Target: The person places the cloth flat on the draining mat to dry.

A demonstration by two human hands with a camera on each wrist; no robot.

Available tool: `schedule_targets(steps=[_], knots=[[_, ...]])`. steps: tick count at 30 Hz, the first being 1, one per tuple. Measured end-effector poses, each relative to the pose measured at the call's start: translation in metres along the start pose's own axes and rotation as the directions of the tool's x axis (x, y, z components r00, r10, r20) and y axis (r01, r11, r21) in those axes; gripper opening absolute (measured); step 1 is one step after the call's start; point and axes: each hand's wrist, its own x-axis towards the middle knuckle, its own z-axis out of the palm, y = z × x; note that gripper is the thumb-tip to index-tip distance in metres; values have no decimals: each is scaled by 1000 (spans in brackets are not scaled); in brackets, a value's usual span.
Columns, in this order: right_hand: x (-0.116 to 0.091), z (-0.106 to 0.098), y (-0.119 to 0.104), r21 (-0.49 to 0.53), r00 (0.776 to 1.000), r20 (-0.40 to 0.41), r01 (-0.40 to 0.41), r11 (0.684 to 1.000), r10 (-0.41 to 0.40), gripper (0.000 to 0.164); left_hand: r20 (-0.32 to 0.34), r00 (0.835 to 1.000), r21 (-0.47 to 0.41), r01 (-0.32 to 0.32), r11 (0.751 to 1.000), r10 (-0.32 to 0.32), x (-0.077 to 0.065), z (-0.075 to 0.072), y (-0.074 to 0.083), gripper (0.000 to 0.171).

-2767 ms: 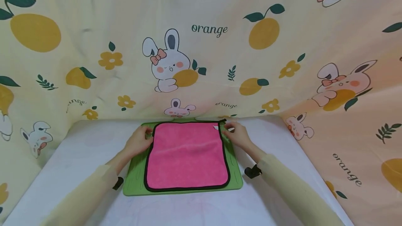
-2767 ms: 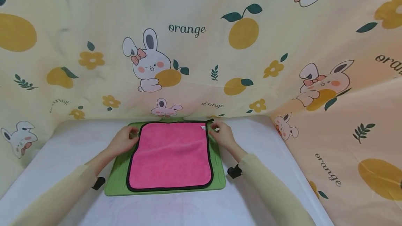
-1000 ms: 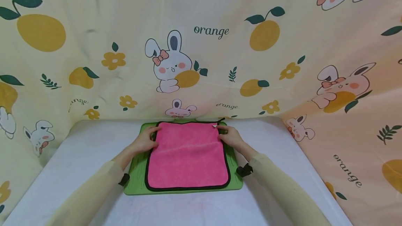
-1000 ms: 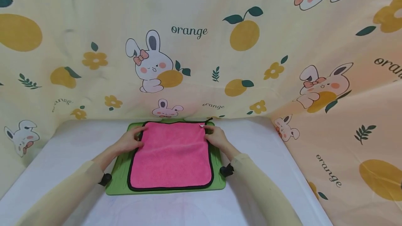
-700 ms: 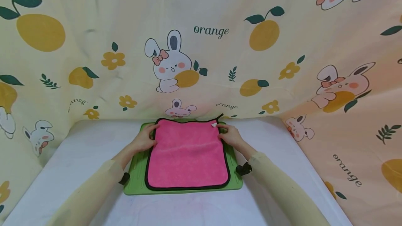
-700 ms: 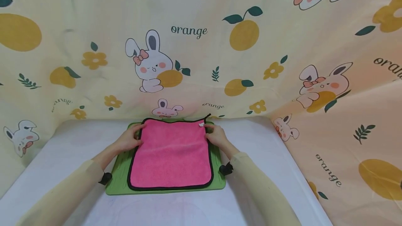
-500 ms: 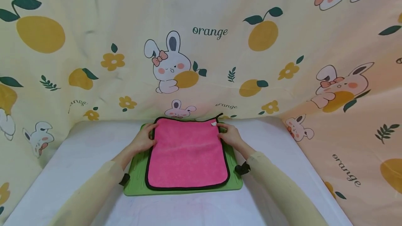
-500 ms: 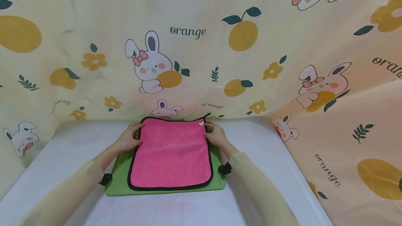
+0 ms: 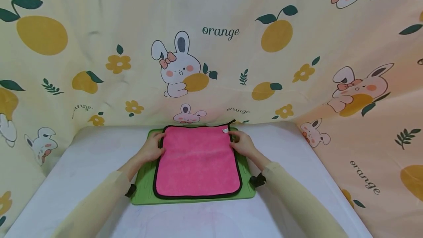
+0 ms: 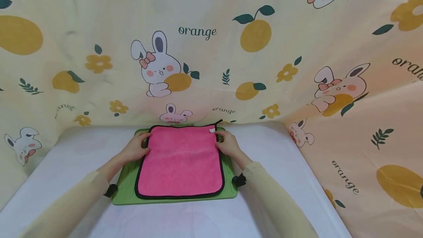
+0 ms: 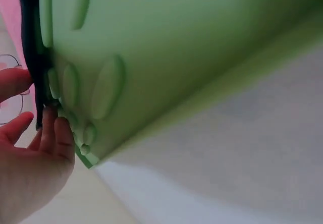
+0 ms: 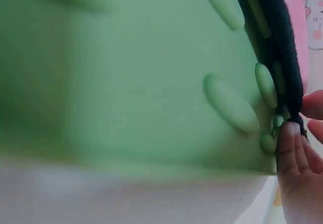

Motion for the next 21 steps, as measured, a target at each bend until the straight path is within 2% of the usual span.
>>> schedule_targets(steps=[3,7,10,14,17,21], knots=[[-13,-6,-3,26,1000,1,20,999,-20,46,-18,999,23,-27,999,27,-9,-1,4,57],[-37,-14,-8,36,996,6,88,995,-88,41,-30,997,21,-64,998,64,-28,-4,11,51],[-57,-19,-15,48,989,22,148,988,-149,37,-37,991,14,-128,992,129,-44,-4,17,47],[-81,-23,-21,62,972,71,218,974,-223,34,-30,972,54,-232,971,234,-67,-2,26,43],[-97,-24,-24,62,951,123,276,959,-282,32,13,961,90,-277,957,277,-84,-3,34,40],[-115,-27,-30,65,926,200,313,947,-320,28,89,946,117,-321,940,312,-103,-4,37,35]])
